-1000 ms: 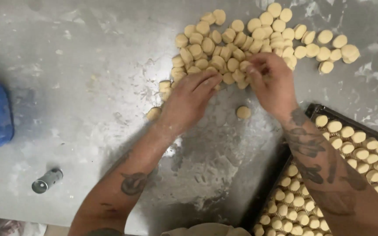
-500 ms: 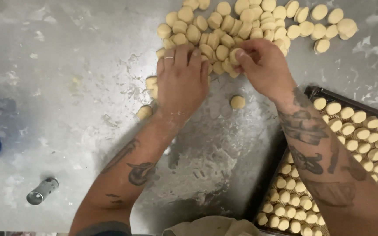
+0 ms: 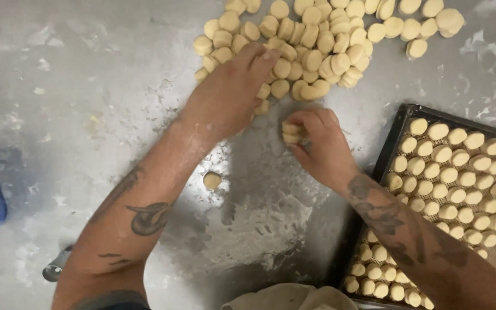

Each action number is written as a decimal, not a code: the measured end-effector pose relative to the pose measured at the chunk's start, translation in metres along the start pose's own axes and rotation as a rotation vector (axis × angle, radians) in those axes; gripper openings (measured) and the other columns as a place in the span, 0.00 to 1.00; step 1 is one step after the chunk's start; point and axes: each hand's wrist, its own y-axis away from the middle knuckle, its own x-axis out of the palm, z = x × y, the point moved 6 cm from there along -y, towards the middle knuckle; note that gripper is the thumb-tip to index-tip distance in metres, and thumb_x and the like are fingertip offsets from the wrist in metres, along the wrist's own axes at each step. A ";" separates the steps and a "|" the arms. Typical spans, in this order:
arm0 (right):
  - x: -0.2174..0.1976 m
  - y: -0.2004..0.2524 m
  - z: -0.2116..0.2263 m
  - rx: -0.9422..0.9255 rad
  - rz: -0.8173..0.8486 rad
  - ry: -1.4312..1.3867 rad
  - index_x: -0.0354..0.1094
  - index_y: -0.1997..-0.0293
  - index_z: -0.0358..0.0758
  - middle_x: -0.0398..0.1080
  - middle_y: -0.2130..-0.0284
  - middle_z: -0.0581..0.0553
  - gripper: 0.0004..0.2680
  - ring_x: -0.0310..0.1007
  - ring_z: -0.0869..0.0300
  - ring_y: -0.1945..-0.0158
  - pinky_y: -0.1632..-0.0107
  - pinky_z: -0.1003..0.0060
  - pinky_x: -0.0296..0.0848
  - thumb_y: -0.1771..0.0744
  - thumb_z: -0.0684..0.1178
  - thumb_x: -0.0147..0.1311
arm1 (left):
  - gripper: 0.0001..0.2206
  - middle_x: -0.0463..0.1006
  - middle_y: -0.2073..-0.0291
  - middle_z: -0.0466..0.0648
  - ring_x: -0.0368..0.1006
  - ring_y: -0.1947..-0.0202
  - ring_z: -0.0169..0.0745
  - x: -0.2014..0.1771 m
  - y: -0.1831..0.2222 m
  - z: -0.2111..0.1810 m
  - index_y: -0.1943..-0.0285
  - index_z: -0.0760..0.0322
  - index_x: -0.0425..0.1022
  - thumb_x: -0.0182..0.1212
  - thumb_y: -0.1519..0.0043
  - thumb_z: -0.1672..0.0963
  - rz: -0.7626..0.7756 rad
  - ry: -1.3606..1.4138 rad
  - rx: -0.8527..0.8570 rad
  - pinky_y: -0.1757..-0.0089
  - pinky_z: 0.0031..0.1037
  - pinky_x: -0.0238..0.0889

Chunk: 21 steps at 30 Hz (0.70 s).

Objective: Arranging small pre-cut dough pieces into neat rows on a baking tray in a bakery production area.

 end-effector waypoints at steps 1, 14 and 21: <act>-0.008 0.001 0.004 0.004 -0.002 0.003 0.71 0.33 0.41 0.70 0.40 0.39 0.21 0.68 0.40 0.34 0.32 0.47 0.71 0.34 0.38 0.70 | 0.39 0.68 0.22 0.62 0.81 0.42 0.73 0.003 -0.007 0.002 0.15 0.70 0.64 0.78 0.38 0.64 0.001 0.002 0.005 0.62 0.56 0.80; -0.073 -0.013 -0.024 0.487 -0.170 -0.680 0.74 0.36 0.39 0.80 0.43 0.45 0.08 0.82 0.58 0.43 0.38 0.63 0.87 0.23 0.47 0.54 | 0.29 0.79 0.41 0.56 0.77 0.41 0.63 0.012 0.027 0.013 0.33 0.65 0.79 0.85 0.43 0.58 -0.342 -0.080 0.069 0.43 0.52 0.75; -0.050 0.024 0.001 -0.066 0.045 -0.201 0.74 0.28 0.36 0.76 0.39 0.36 0.14 0.81 0.47 0.42 0.38 0.53 0.81 0.25 0.43 0.63 | 0.22 0.85 0.39 0.57 0.87 0.42 0.49 0.012 0.094 -0.005 0.28 0.70 0.74 0.77 0.29 0.63 -0.512 0.956 -0.176 0.44 0.32 0.88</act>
